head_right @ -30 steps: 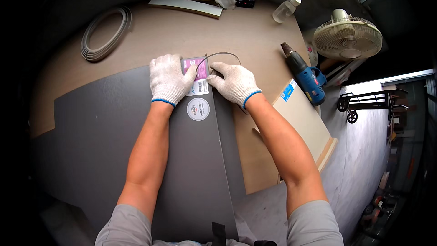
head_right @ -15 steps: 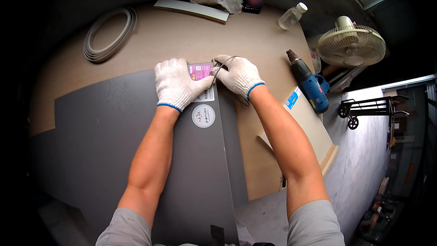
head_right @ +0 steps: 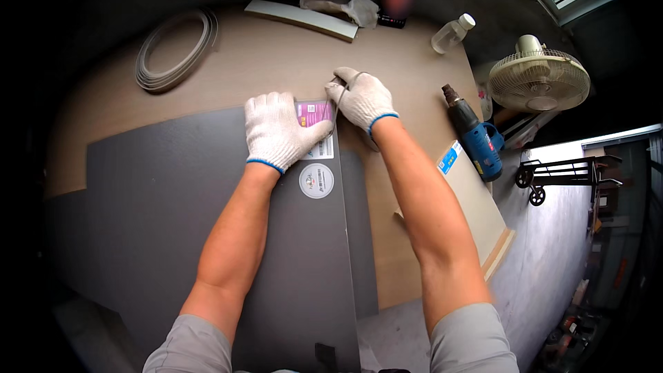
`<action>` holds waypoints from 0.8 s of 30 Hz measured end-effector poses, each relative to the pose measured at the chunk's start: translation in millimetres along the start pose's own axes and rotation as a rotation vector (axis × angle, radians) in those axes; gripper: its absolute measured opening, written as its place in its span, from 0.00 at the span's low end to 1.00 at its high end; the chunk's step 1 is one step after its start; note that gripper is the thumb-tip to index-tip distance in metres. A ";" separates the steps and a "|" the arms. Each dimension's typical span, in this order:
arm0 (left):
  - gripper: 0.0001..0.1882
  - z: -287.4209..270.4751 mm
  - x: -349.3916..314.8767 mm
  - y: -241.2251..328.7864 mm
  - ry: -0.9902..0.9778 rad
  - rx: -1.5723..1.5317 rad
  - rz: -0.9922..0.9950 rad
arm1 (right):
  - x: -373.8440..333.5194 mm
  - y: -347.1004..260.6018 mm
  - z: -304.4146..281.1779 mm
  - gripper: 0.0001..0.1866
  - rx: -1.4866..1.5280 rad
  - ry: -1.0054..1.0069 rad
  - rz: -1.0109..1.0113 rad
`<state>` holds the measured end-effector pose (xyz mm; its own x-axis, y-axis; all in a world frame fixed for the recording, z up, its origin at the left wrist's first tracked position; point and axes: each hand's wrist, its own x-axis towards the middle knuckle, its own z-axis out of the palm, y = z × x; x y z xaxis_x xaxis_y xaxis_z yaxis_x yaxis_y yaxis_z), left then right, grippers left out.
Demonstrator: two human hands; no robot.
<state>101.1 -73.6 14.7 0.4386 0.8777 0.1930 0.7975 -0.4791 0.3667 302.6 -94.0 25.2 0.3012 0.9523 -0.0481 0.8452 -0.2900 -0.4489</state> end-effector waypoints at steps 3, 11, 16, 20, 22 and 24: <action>0.35 5.3 2.1 11.4 0.020 -0.021 0.041 | 19.3 -7.8 7.9 0.30 -0.027 0.290 0.084; 0.29 12.6 -1.0 -2.3 0.044 -0.088 -0.001 | -173.1 2.6 -128.7 0.31 0.129 0.744 -0.169; 0.35 -11.1 -7.4 2.6 0.023 -0.026 0.137 | -389.5 76.1 -212.5 0.29 -0.126 0.634 0.276; 0.37 10.3 -20.0 10.4 0.025 0.118 0.497 | -556.7 130.3 -205.5 0.27 -0.150 0.721 0.705; 0.40 11.6 -30.7 38.5 -0.075 0.126 0.487 | -631.6 145.4 -180.5 0.25 -0.037 0.706 0.765; 0.42 15.6 -49.6 40.5 -0.109 0.124 0.475 | -638.8 136.4 -175.2 0.22 0.111 0.441 0.883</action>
<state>118.1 -136.6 5.8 0.8007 0.5597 0.2134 0.5396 -0.8287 0.1491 302.8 -758.4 151.0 0.9591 0.2718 -0.0793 0.1989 -0.8462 -0.4944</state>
